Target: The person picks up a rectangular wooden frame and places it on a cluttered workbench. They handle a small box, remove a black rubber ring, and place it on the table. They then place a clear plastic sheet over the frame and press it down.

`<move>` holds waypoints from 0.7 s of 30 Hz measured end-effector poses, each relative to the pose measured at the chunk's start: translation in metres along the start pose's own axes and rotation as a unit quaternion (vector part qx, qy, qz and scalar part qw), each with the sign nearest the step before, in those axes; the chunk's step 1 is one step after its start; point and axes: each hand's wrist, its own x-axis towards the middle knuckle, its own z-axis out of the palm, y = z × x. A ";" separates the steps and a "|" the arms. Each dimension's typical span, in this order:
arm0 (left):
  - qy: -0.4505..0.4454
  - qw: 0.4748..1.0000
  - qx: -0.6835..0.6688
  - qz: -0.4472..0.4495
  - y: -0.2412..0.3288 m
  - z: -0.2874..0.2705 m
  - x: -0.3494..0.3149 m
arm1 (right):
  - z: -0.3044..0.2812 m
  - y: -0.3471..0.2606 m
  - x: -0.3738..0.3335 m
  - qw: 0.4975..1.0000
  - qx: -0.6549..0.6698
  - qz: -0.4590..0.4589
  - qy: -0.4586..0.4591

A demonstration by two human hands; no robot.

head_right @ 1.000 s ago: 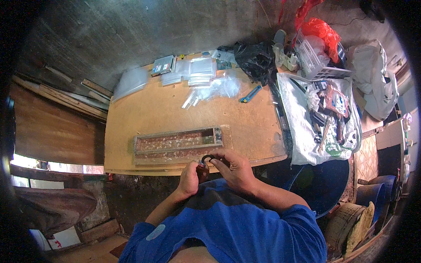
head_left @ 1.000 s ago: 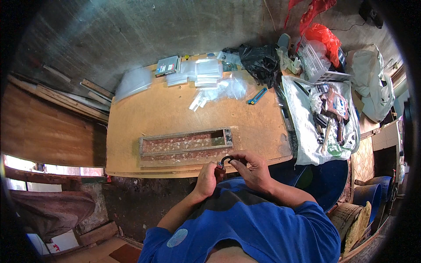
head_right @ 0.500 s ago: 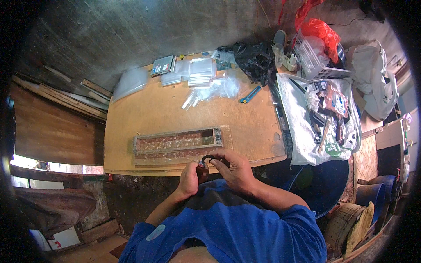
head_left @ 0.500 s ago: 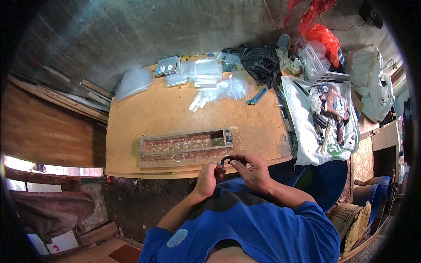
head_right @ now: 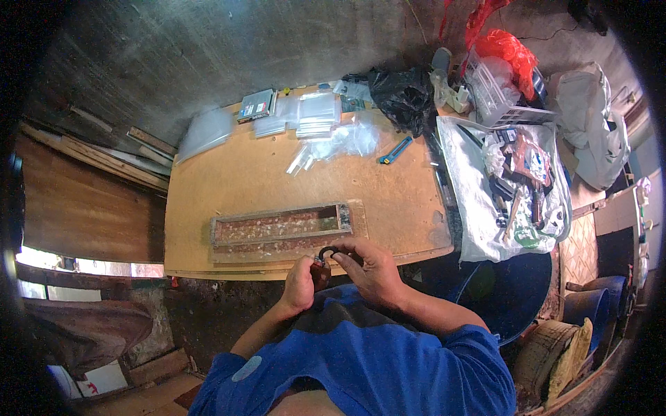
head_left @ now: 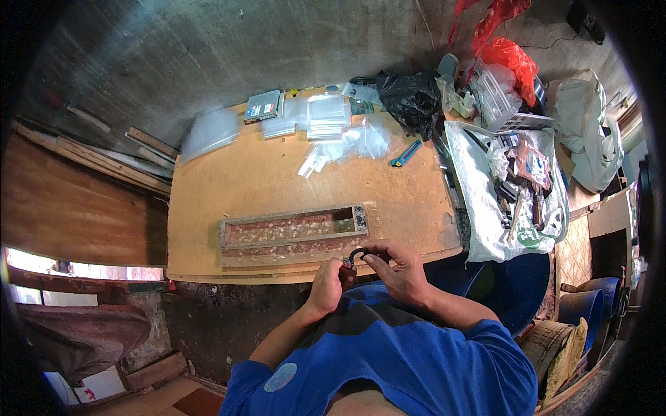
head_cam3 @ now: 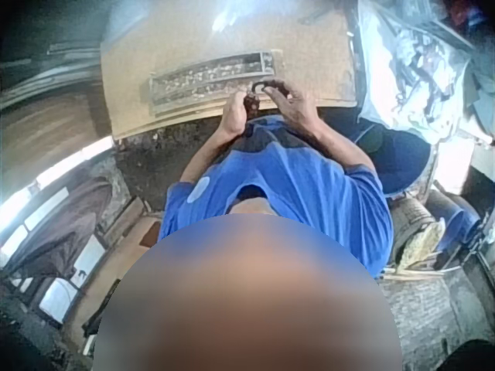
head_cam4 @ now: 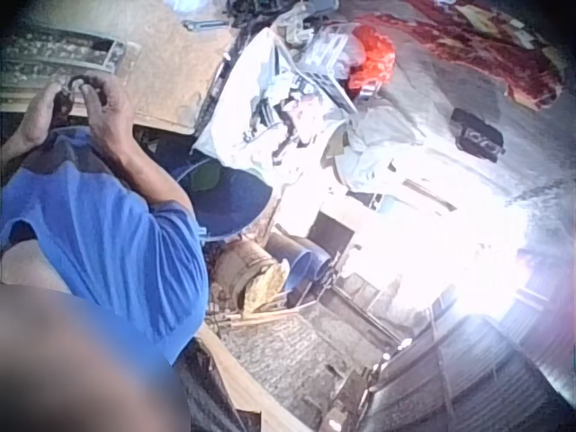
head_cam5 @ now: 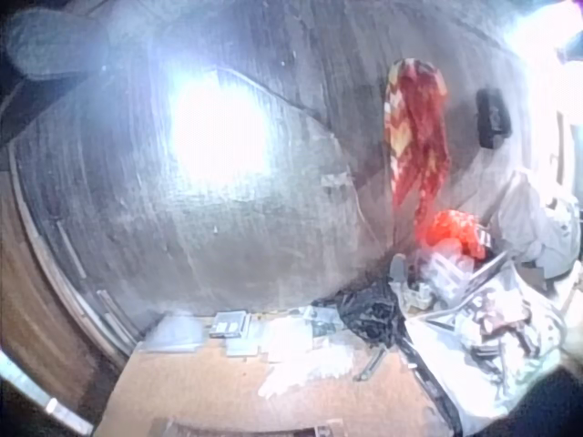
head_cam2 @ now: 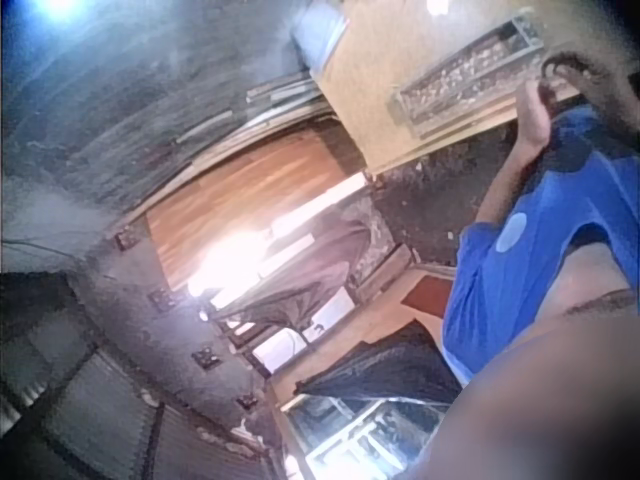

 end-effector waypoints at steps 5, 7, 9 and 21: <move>-0.003 1.000 0.012 0.010 -0.003 -0.001 0.001 | -0.001 -0.001 -0.001 1.000 -0.008 0.002 -0.001; 0.004 1.000 -0.010 -0.013 -0.005 -0.002 0.002 | -0.001 -0.001 0.000 1.000 -0.014 -0.003 0.000; -0.015 1.000 -0.014 -0.003 -0.006 -0.003 0.003 | -0.001 0.000 0.000 1.000 -0.002 0.000 -0.003; -0.008 1.000 0.005 0.006 -0.004 -0.002 -0.007 | 0.001 -0.005 -0.006 1.000 0.004 0.019 -0.005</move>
